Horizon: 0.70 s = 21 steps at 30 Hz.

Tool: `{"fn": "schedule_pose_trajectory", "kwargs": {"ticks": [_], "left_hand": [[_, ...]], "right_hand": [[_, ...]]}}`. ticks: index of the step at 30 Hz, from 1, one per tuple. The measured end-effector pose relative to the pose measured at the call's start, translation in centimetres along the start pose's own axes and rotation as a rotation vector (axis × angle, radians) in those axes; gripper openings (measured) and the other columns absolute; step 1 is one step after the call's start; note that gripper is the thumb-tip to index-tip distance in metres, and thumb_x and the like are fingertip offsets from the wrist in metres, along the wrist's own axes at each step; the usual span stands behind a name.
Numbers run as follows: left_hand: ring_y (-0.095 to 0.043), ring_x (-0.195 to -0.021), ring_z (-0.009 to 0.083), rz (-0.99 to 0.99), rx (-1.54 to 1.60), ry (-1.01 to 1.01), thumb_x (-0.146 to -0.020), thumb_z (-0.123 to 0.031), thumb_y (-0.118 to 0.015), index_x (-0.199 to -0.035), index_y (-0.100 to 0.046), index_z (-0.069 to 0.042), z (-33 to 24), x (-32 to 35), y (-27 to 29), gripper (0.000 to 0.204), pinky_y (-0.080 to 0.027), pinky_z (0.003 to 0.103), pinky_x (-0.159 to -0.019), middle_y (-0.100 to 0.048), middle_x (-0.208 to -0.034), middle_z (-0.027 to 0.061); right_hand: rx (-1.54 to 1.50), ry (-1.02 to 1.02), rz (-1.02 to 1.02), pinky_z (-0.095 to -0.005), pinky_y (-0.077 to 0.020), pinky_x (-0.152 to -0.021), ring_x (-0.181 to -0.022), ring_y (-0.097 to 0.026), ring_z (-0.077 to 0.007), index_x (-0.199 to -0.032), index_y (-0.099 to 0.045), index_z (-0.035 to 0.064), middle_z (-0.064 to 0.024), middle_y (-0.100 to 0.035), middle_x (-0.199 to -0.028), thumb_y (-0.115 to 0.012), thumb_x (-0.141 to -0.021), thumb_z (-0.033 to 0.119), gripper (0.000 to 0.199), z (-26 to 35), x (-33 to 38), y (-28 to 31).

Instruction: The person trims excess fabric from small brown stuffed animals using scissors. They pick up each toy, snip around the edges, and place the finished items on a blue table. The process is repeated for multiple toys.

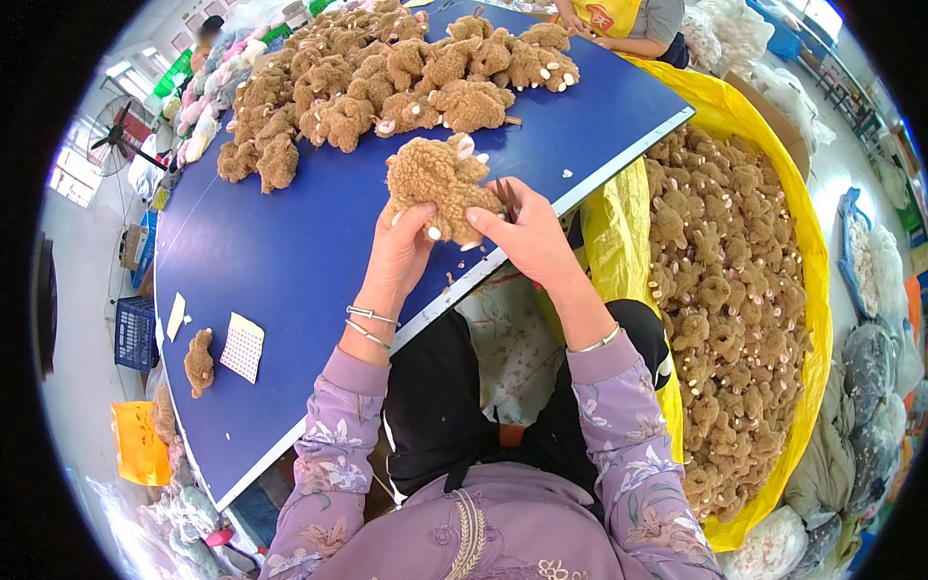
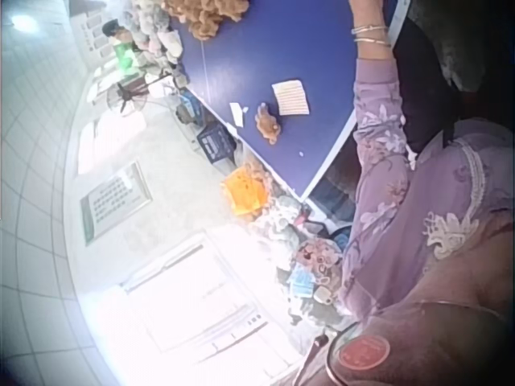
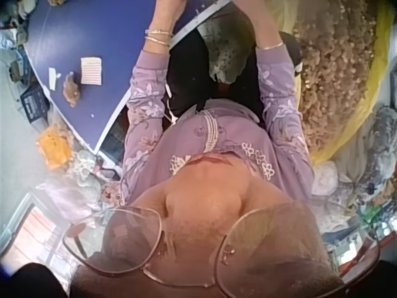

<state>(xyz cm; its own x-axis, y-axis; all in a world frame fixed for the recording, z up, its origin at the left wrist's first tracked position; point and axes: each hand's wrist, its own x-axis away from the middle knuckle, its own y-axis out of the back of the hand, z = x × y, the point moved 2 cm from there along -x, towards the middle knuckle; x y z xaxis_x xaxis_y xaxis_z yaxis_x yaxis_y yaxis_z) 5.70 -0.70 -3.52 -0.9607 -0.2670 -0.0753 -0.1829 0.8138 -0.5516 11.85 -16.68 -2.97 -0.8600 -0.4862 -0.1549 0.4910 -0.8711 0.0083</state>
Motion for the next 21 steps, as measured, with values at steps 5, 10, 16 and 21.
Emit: {"fn": "schedule_pose_trajectory", "kwargs": {"ticks": [5,10,16,21], "left_hand": [[-0.06,-0.102,0.0183,0.002,0.005,-0.024,-0.087,-0.002,-0.052,-0.122,-0.051,0.0,0.0,-0.1,0.4,0.035,-0.05,0.033,-0.085,-0.06,-0.114,0.0075],[-0.06,-0.102,0.0178,0.021,0.023,-0.009,-0.086,-0.001,-0.051,-0.122,-0.051,-0.001,0.0,0.0,0.3,0.035,-0.05,0.033,-0.085,-0.06,-0.114,0.0073],[-0.06,-0.103,0.02,-0.015,0.027,0.012,-0.086,-0.005,-0.049,-0.122,-0.051,0.0,0.0,-0.1,0.5,0.036,-0.049,0.036,-0.087,-0.06,-0.115,0.0089],[-0.062,-0.098,0.0182,-0.092,0.149,0.034,-0.086,-0.004,-0.049,-0.117,-0.052,0.0,-0.4,-0.4,0.8,0.032,-0.051,0.033,-0.081,-0.061,-0.109,0.0073]], "right_hand": [[-0.265,-0.123,0.062,-0.0218,-0.0334,-0.045,-0.052,-0.042,-0.0042,-0.111,-0.057,-0.0013,0.0007,-0.053,-0.072,-0.064,-0.089,0.018,0.03,-0.6,-0.3,0.8],[-0.334,-0.255,-0.005,-0.0211,-0.0301,-0.04,-0.047,-0.041,-0.0048,-0.109,-0.058,-0.0001,-0.0011,-0.053,-0.065,-0.058,-0.094,0.024,0.028,0.3,-0.1,0.5],[-0.4,-0.241,0.009,-0.0206,-0.0285,-0.04,-0.044,-0.036,-0.0042,-0.103,-0.057,0.0001,-0.0037,-0.055,-0.064,-0.049,-0.098,0.029,0.031,0.7,-0.1,0.4],[-0.156,0.061,-0.075,-0.0185,-0.0306,-0.047,-0.051,-0.038,-0.0014,-0.102,-0.056,-0.0005,-0.0036,-0.059,-0.068,-0.053,-0.096,0.022,0.023,0.6,-0.1,0.5]]}}
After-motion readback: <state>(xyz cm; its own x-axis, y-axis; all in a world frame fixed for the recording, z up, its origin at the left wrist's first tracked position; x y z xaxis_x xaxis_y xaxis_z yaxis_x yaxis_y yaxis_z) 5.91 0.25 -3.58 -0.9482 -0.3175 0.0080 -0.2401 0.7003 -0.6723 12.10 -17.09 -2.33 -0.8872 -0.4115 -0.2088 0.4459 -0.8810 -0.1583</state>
